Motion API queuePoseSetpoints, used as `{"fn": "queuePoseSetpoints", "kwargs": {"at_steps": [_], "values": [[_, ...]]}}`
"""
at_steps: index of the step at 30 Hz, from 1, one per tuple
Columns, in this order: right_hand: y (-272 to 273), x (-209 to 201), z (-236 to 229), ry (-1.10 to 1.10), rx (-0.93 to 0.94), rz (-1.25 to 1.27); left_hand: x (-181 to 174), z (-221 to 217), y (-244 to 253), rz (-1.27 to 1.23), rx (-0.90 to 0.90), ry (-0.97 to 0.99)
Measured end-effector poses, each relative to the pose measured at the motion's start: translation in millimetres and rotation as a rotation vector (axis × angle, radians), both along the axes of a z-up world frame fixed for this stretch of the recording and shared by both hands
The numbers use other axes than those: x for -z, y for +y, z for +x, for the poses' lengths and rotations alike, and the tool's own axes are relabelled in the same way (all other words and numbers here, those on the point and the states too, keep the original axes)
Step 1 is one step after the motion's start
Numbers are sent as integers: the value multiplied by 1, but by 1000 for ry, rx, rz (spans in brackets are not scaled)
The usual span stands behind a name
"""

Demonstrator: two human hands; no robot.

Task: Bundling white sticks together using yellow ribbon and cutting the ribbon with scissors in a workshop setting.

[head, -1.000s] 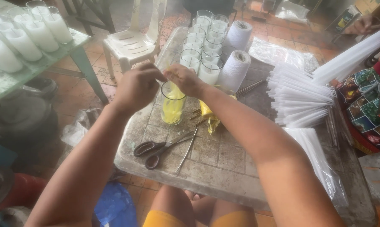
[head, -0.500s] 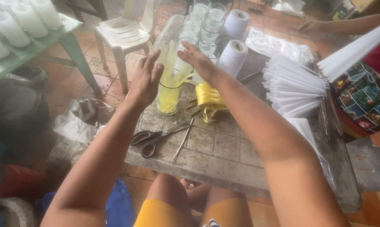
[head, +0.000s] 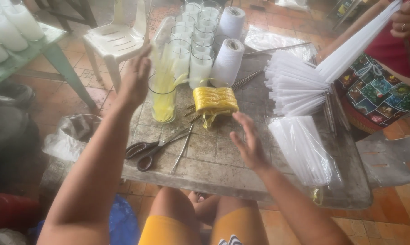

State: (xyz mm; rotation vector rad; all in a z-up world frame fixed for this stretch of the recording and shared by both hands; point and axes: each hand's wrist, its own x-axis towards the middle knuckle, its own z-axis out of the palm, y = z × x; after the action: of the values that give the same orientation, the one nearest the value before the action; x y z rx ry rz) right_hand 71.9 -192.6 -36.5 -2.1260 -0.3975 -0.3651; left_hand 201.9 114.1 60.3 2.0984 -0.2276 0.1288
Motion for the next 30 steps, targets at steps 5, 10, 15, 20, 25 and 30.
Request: {"fn": "queuePoseSetpoints", "kwargs": {"at_steps": [5, 10, 15, 20, 25, 30], "values": [[2, 49, -35, 58, 135, 23, 14, 12, 33, -307, -173, -327], [38, 43, -21, 68, 93, 34, -7, 13, 31, -447, -238, -10], [89, -15, 27, 9, -24, 31, 4, 15, 29, -555, -277, 320], [145, -54, 107, -105, -20, -77, 55, 53, 24, -520, -187, 51], [181, -75, 157, 134, 119, -501, 25, 39, 14, -562, -248, 21], [182, -72, 162, 227, 102, -551, -36, -25, 32, -844, -287, -340]]}}
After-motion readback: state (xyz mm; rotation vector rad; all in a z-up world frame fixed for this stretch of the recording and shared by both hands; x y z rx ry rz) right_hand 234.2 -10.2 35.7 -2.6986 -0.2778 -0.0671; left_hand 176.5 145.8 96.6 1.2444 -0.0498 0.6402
